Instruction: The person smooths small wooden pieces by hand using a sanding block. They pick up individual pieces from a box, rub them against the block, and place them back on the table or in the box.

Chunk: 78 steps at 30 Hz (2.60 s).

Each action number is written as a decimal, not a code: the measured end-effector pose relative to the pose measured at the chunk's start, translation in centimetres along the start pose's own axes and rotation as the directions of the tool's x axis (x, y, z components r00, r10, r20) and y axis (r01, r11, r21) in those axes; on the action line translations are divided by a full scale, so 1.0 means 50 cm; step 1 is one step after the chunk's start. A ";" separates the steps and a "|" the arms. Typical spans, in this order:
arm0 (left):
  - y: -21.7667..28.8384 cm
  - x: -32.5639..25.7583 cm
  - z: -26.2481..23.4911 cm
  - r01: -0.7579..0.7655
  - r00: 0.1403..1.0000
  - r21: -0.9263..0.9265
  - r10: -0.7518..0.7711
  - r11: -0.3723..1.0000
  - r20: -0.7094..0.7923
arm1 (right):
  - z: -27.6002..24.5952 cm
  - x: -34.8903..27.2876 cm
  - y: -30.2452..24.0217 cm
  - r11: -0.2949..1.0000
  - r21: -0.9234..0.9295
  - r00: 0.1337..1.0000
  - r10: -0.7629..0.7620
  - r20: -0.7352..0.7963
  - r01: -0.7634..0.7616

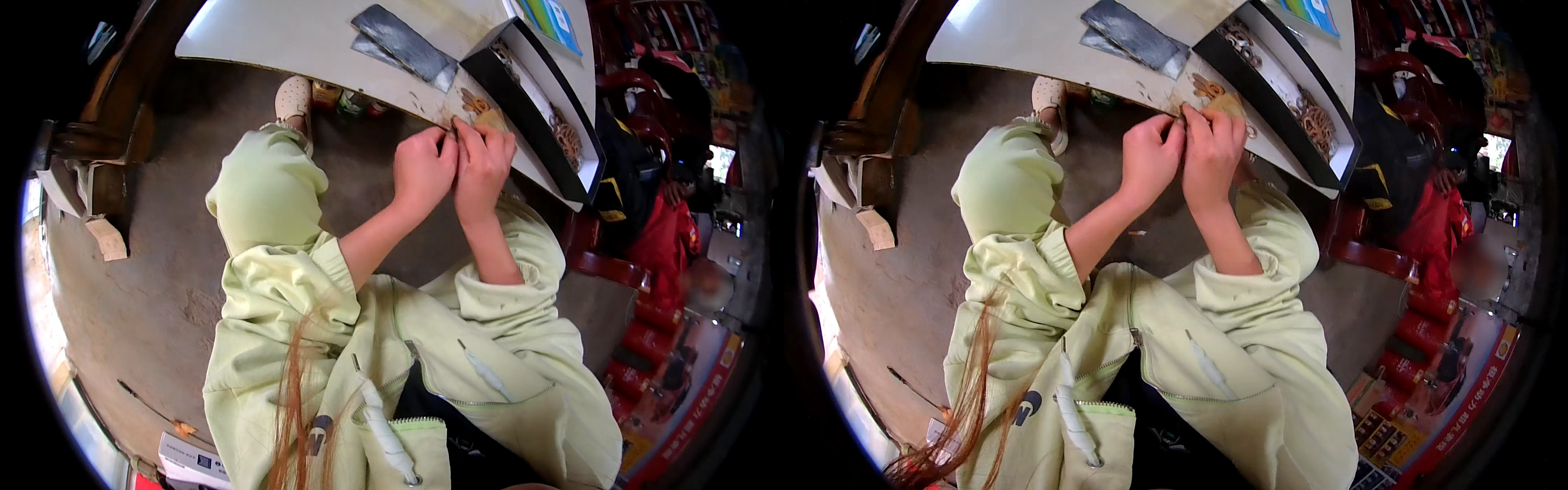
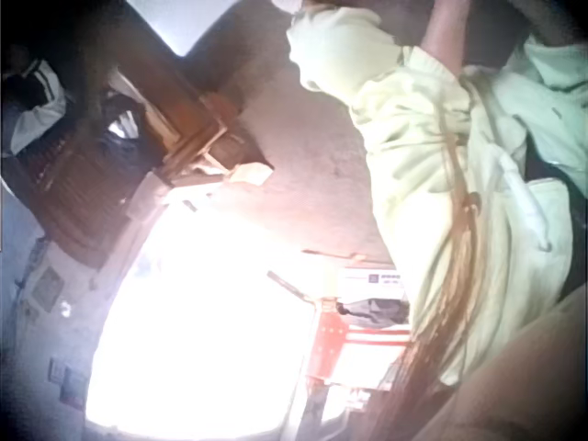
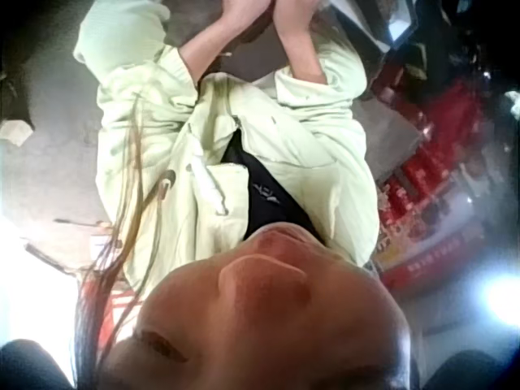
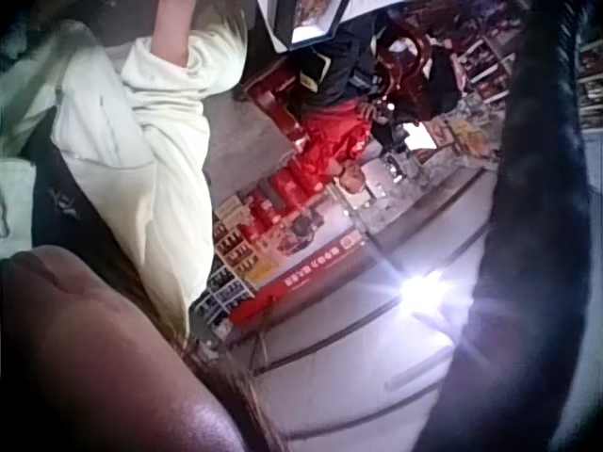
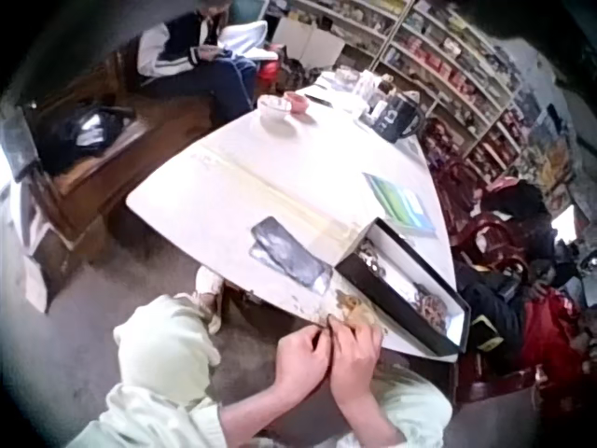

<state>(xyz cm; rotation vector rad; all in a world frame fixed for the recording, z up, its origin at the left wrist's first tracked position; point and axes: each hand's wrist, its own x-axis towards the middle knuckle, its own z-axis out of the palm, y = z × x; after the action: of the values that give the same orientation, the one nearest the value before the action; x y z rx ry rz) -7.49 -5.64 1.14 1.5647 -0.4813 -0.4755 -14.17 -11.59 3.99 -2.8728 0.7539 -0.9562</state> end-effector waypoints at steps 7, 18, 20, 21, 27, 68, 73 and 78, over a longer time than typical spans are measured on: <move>-0.012 -0.006 0.003 0.041 0.999 -0.007 -0.040 0.999 0.029 | 0.003 -0.018 -0.002 0.998 0.042 0.999 0.041 -0.017 -0.041; -0.010 0.001 -0.004 0.065 0.998 -0.021 -0.064 0.998 0.015 | 0.018 -0.011 -0.008 0.992 0.105 0.996 0.070 -0.049 -0.065; -0.006 -0.004 -0.004 0.071 0.997 -0.013 -0.070 0.997 0.025 | 0.004 -0.023 -0.014 0.992 0.093 0.995 0.091 -0.042 -0.087; -0.006 -0.009 0.000 0.082 0.996 -0.010 -0.081 0.997 0.029 | -0.001 -0.030 -0.012 0.991 0.087 0.994 0.101 -0.031 -0.098; -0.001 -0.004 -0.008 0.075 0.997 -0.019 -0.074 0.997 0.020 | 0.014 -0.017 -0.008 0.989 0.112 0.994 0.103 -0.031 -0.099; -0.009 -0.001 -0.002 0.045 0.999 -0.044 -0.046 0.998 -0.008 | 0.011 -0.023 -0.003 0.988 0.123 0.994 0.098 -0.046 -0.092; -0.003 0.005 -0.004 0.075 0.997 -0.020 -0.075 0.997 0.000 | 0.021 0.003 -0.003 0.980 0.163 0.991 0.119 -0.052 -0.110; 0.000 -0.007 -0.002 0.097 0.995 -0.005 -0.097 0.995 0.027 | 0.012 -0.030 -0.003 0.989 0.102 0.990 0.115 -0.076 -0.107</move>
<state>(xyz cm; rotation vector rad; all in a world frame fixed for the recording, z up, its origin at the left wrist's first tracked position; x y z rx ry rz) -7.71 -5.38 1.14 1.5825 -0.4253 -0.5729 -14.84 -10.87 2.69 -2.6922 0.8385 -1.0703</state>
